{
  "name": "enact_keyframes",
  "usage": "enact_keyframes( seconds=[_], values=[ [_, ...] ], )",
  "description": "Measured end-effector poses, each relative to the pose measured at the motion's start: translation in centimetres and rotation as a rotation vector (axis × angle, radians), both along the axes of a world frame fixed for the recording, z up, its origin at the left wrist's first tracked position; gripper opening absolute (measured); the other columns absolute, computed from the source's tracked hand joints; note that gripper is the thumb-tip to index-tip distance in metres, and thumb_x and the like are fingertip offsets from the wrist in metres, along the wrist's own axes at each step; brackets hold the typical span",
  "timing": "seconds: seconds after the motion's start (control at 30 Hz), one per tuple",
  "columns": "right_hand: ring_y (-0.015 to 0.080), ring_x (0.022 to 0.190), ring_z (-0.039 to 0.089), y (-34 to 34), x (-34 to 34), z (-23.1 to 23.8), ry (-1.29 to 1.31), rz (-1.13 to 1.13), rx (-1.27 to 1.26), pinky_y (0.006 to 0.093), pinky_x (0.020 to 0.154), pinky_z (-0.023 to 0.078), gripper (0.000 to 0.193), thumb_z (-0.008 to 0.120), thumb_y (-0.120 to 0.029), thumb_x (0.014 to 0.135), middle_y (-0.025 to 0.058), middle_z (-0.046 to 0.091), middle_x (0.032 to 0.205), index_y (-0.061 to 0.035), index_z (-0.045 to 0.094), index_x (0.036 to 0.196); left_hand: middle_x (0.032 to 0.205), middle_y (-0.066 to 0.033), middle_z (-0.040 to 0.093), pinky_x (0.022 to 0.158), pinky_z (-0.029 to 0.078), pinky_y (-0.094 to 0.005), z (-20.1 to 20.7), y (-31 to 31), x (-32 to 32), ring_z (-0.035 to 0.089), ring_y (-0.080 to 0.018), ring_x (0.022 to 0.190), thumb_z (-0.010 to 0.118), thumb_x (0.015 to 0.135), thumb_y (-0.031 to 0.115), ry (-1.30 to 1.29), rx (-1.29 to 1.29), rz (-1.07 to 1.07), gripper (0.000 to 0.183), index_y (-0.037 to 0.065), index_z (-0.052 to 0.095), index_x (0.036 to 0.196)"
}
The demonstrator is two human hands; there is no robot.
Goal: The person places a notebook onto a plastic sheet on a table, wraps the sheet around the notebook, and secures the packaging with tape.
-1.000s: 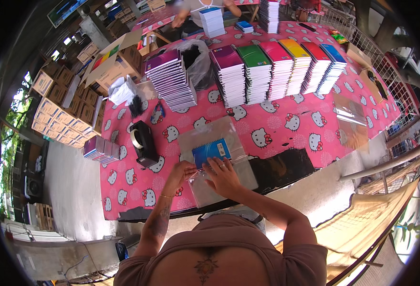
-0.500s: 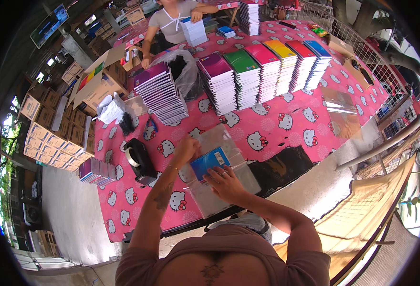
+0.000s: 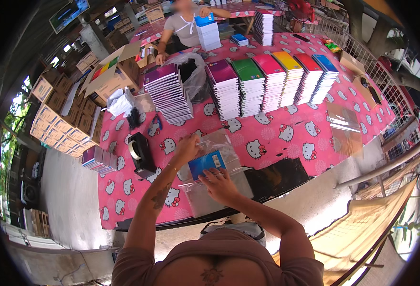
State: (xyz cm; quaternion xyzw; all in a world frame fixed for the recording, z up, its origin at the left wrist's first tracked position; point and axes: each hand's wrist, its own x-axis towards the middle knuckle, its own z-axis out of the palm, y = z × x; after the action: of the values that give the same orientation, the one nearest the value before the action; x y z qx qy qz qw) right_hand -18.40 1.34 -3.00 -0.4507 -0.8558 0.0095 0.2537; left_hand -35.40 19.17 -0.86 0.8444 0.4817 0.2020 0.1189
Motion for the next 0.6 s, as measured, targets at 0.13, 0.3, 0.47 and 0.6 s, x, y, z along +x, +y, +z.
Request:
enact_keyframes(
  seconds=[0.13, 0.3, 0.47, 0.6],
  values=[
    [0.0285, 0.123, 0.048, -0.1, 0.5, -0.1, 0.003, 0.005, 0.005, 0.0527, 0.104, 0.036, 0.057, 0.07, -0.019, 0.078, 0.0095, 0.052, 0.134, -0.0145, 0.056, 0.133, 0.092, -0.0116, 0.071, 0.079, 0.051, -0.0482, 0.1, 0.0, 0.0, 0.069, -0.034, 0.089, 0.079, 0.075, 0.019, -0.056, -0.197, 0.08, 0.034, 0.007, 0.061, 0.1],
    [0.0297, 0.122, 0.049, 0.2, -0.5, 0.4, -0.036, 0.049, 0.04, 0.0533, 0.102, 0.037, 0.053, 0.068, -0.022, 0.081, 0.0101, 0.052, 0.134, -0.0158, 0.058, 0.132, 0.081, -0.0134, 0.071, 0.072, 0.053, -0.0484, -2.0, 2.7, -2.3, 0.07, -0.0345, 0.08, 0.075, 0.075, 0.021, -0.1, -0.061, 0.119, 0.029, 0.008, 0.064, 0.099],
    [0.028, 0.121, 0.05, 0.0, 0.5, 0.4, -0.014, 0.042, 0.059, 0.0523, 0.101, 0.037, 0.052, 0.069, -0.019, 0.078, 0.0095, 0.054, 0.133, -0.015, 0.06, 0.129, 0.082, -0.0143, 0.071, 0.076, 0.051, -0.0498, -3.9, 2.9, 1.2, 0.07, -0.0336, 0.082, 0.064, 0.08, 0.018, 0.157, 0.045, 0.108, 0.017, 0.009, 0.069, 0.095],
    [0.0286, 0.121, 0.049, 0.4, 0.8, -0.8, -0.016, 0.03, 0.083, 0.052, 0.101, 0.037, 0.051, 0.068, -0.022, 0.08, 0.0086, 0.053, 0.133, -0.0165, 0.06, 0.129, 0.085, -0.013, 0.071, 0.079, 0.051, -0.0498, -3.0, 1.3, 1.9, 0.07, -0.0334, 0.086, 0.061, 0.082, 0.014, 0.299, 0.472, 0.028, 0.021, 0.012, 0.07, 0.1]
  ],
)
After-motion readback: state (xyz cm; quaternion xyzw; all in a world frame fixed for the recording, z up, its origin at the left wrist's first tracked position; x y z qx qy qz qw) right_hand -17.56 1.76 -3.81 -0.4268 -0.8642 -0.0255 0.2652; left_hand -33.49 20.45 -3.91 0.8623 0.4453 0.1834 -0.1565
